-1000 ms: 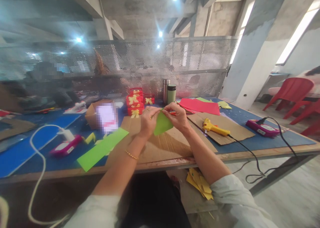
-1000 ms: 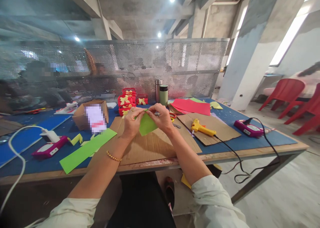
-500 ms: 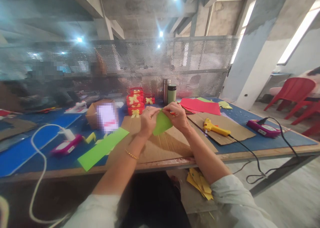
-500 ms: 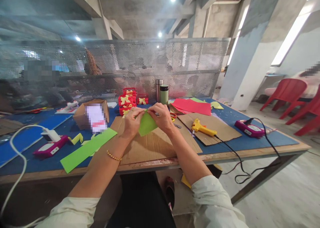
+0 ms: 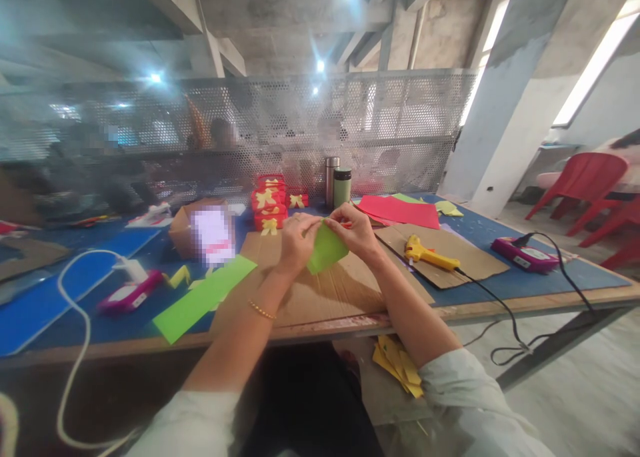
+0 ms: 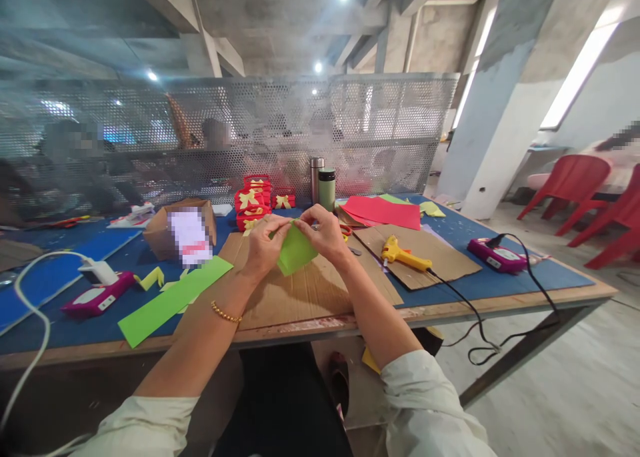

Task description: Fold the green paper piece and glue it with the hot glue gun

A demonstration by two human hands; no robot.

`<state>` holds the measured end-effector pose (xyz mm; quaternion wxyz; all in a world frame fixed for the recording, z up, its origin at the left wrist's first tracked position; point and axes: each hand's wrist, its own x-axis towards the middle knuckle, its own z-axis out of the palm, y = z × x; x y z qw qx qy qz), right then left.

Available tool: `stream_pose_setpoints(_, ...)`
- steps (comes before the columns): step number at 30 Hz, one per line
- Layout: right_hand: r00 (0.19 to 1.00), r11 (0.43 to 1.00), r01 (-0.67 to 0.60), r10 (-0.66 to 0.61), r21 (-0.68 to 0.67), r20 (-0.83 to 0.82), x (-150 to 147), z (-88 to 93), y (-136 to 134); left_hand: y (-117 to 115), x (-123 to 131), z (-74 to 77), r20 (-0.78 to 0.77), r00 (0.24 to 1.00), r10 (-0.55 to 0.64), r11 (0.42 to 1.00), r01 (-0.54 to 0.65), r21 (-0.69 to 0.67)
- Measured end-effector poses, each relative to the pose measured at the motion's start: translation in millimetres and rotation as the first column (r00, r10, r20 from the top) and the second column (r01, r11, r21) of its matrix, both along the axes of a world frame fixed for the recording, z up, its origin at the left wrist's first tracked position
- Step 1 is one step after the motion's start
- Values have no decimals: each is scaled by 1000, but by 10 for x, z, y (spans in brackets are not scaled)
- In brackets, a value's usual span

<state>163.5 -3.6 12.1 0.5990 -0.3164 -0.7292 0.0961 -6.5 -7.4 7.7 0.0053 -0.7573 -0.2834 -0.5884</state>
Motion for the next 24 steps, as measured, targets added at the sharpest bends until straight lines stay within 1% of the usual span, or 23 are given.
stream_pose_setpoints(4, 999, 1000, 2, -2, -3, -37, -9, -7, 11, -6, 0, 25, 31, 999, -13, 998, 14, -58)
stream_pose_setpoints(9, 1000, 999, -13, 13, 29, -4, -6, -6, 6, -10, -4, 55, 108, 993, -56, 982, 74, -174)
stream_pose_setpoints(12, 1000, 999, -1, 1, 47, 7, 15, 2, 2, -28, -4, 73, 125, 990, -59, 977, 83, -194)
stream_pose_setpoints(17, 999, 998, -36, 34, 49, 31, 20, 2, -4, -34, -3, 80, 130, 989, -71, 971, 99, -219)
stream_pose_setpoints(20, 999, 997, -26, 24, 66, 21, 11, 7, -24, -10, -4, 59, 170, 980, -100, 947, 146, -286)
stream_pose_setpoints(24, 999, 994, -14, 10, 108, 36, 10, 29, -70, 21, -9, 29, 263, 954, -144, 879, 246, -408)
